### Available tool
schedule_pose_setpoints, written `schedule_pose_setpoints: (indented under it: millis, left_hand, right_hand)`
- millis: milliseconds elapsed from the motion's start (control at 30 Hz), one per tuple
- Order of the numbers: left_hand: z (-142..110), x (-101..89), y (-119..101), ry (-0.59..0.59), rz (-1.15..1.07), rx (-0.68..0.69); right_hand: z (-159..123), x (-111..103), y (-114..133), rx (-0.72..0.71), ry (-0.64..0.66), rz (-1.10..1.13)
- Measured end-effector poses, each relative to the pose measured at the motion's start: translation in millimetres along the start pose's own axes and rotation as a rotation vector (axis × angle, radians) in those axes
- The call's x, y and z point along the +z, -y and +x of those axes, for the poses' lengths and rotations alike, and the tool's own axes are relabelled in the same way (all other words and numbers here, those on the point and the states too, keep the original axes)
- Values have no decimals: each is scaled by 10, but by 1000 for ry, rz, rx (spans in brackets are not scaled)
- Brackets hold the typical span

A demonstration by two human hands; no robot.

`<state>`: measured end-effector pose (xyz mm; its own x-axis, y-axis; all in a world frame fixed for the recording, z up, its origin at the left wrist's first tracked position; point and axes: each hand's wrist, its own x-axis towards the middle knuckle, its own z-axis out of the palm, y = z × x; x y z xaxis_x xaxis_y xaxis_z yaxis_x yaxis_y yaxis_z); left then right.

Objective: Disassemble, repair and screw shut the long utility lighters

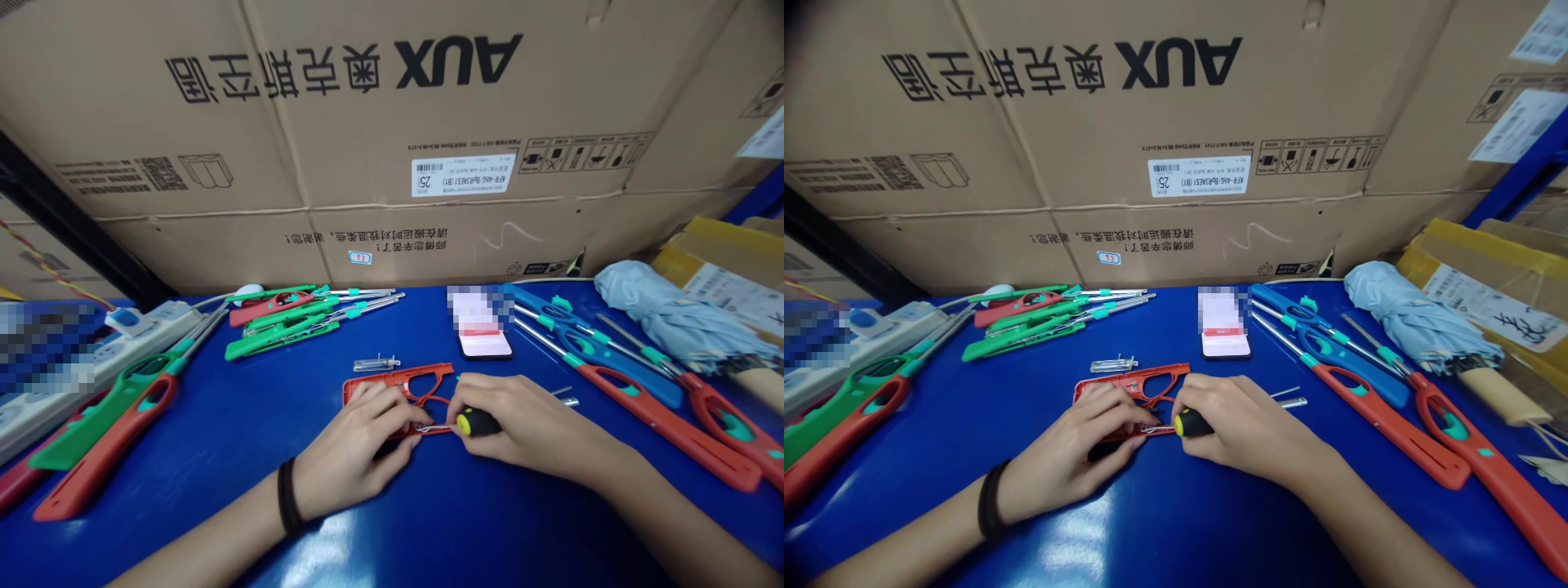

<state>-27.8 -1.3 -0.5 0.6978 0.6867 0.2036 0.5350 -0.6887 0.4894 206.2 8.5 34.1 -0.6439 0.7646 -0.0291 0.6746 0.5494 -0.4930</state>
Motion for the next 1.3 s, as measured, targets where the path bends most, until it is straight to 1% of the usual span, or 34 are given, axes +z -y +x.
schedule_pose_setpoints:
  millis: [200, 367, 500, 567, 700, 800, 933, 1133, 1300]
  left_hand:
    - [-4, -23, -3, -7, -4, 45]
    - [7, -15, -2, -41, -52, 58]
    - [10, -5, -1, -37, -62, 52]
    - [7, -7, -2, -27, -58, 51]
    - [1, -9, -4, -35, -53, 58]
    - [4, -6, 0, -41, -45, 63]
    - [7, -4, 5, -37, -34, 90]
    - [-10, -15, -10, -26, -24, 91]
    - [-8, -5, -8, -45, -32, 74]
  right_hand:
    - [3, -41, 35, -18, 22, -58]
    - [-8, -39, 34, -67, 28, -76]
    - [-18, -42, 52, -89, 35, -87]
    - [-21, -44, 52, -83, 30, -86]
    - [-30, -51, 8, -33, -34, -22]
    - [-34, -58, -29, 7, -15, -12]
    - [-25, -59, -55, 5, 12, 24]
    - [-51, -103, -133, 35, -51, 56]
    - [-73, -159, -209, 40, -51, 51]
